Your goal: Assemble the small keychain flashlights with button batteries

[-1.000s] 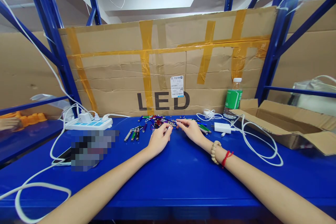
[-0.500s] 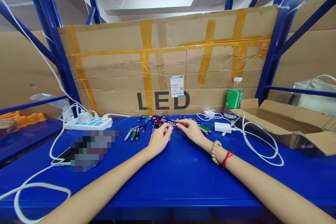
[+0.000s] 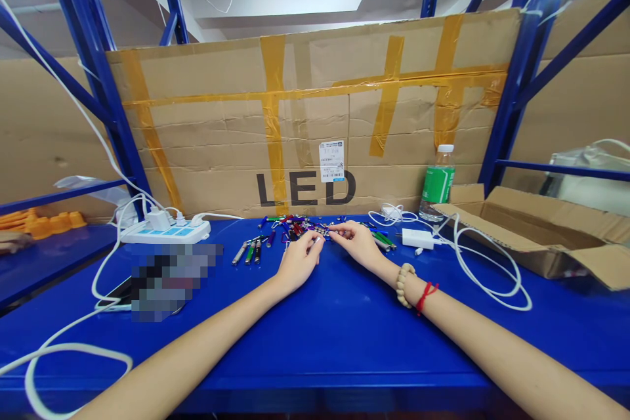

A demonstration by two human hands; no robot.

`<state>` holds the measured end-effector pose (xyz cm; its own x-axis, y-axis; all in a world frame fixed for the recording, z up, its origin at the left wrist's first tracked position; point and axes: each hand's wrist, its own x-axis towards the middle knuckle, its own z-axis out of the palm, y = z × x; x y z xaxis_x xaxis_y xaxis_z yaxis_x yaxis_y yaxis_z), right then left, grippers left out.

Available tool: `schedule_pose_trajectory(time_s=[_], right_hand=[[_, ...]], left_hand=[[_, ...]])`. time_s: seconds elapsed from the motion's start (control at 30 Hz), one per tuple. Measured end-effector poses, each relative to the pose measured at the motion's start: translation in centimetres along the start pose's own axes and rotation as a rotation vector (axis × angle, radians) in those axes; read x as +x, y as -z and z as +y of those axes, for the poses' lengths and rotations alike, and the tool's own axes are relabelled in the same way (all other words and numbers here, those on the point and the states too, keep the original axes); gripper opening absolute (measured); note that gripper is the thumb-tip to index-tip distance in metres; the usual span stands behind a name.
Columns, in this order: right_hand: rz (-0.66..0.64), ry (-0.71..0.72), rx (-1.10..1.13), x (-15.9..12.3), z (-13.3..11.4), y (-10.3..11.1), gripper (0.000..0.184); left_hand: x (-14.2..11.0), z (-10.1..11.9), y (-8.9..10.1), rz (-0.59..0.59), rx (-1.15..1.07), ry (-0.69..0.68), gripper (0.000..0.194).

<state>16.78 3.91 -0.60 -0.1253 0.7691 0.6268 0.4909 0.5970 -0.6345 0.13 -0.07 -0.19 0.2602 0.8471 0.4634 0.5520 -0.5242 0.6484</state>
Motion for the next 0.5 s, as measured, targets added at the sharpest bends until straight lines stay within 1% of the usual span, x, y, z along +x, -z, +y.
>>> schedule_pose_trajectory(time_s=[0.33,0.5], right_hand=[[-0.001,-0.039,0.006,-0.16,-0.91,0.03,0.021],[0.013,-0.042,0.006,-0.07,-0.86,0.14,0.021]], left_hand=[[0.09,-0.08,-0.02,-0.009,0.007,-0.010,0.024],[0.06,0.02,0.00,-0.008,0.013,-0.007,0.024]])
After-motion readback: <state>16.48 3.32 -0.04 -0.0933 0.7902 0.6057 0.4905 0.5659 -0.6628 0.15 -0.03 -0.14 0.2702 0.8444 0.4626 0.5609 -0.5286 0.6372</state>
